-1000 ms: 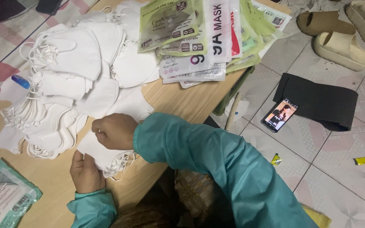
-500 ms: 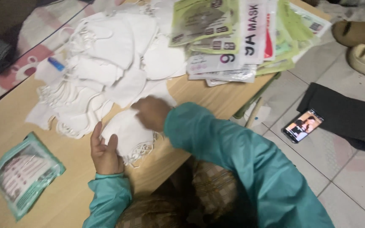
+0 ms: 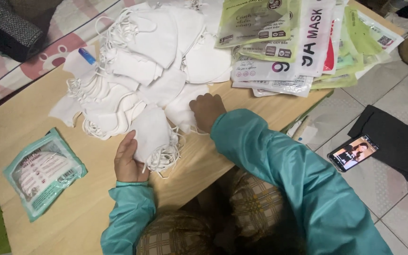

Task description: Sorting and stacking white face masks on a low table.

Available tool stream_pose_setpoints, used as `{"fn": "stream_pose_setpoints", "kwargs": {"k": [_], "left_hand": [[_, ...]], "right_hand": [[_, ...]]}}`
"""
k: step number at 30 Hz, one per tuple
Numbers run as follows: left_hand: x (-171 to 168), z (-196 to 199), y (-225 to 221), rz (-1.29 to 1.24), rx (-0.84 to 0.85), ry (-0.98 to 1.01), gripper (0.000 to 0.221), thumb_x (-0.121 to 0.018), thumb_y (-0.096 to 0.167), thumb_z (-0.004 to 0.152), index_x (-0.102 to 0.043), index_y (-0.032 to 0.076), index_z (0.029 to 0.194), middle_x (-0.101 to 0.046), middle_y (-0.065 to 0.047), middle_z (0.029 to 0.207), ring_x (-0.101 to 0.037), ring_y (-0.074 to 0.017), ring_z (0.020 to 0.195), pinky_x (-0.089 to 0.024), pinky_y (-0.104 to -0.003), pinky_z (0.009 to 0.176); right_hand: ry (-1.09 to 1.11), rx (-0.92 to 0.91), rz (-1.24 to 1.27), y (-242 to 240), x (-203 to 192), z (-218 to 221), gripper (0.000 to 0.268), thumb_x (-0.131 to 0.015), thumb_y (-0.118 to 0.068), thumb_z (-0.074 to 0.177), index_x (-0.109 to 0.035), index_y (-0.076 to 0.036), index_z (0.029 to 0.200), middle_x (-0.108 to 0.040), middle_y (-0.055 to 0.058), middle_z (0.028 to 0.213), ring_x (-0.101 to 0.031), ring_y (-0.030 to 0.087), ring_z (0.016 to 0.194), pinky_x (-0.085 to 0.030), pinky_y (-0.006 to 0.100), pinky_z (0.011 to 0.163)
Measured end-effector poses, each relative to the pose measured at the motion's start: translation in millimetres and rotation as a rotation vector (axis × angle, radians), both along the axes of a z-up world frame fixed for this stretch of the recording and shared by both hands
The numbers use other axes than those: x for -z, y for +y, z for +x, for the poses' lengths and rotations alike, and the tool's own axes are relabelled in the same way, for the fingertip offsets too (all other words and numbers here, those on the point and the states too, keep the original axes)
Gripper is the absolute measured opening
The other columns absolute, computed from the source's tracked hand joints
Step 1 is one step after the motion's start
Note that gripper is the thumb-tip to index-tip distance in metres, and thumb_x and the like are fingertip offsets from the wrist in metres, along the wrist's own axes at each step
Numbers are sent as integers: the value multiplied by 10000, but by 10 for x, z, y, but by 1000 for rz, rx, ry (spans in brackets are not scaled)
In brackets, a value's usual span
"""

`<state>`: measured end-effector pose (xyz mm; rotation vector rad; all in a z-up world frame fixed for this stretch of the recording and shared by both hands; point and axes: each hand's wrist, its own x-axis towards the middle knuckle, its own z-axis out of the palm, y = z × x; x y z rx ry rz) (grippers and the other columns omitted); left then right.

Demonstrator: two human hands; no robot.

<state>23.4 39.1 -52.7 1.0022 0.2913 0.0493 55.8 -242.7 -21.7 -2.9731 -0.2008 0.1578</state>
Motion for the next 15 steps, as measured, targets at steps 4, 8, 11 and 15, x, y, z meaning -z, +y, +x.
{"fn": "stream_pose_setpoints", "kwargs": {"k": [4,8,11,15], "left_hand": [[-89,-53,-81,33,-4,-27,337,-619,5,934,-681,12,1265,-735,-207,1124,-753,-313,991,-657,-445,914],[-72,-79,-111,86,-14,-66,327,-616,-10,932,-681,-6,1253,-728,-220,1107,-755,-318,964,-665,-448,890],[-87,-103,-148,128,-17,-84,322,-617,-18,930,-685,-14,1244,-730,-218,1088,-757,-311,950,-665,-431,878],[-123,-141,-201,213,-12,-115,304,-603,-31,937,-692,-31,1228,-728,-185,1006,-753,-265,898,-660,-378,826]], "right_hand": [[23,28,46,-80,-8,18,267,-594,-201,950,-702,-204,1194,-677,51,991,-655,266,974,-453,447,910],[-66,174,371,-251,-150,-4,220,-643,-251,888,-729,-164,1071,-705,62,919,-695,298,943,-506,475,919],[-248,222,644,-237,-251,-49,191,-699,-251,829,-723,-138,980,-685,44,839,-699,264,855,-556,440,855],[-527,40,1031,-56,-350,-129,142,-757,-90,775,-718,-60,909,-660,77,740,-655,203,704,-583,346,656]]}}
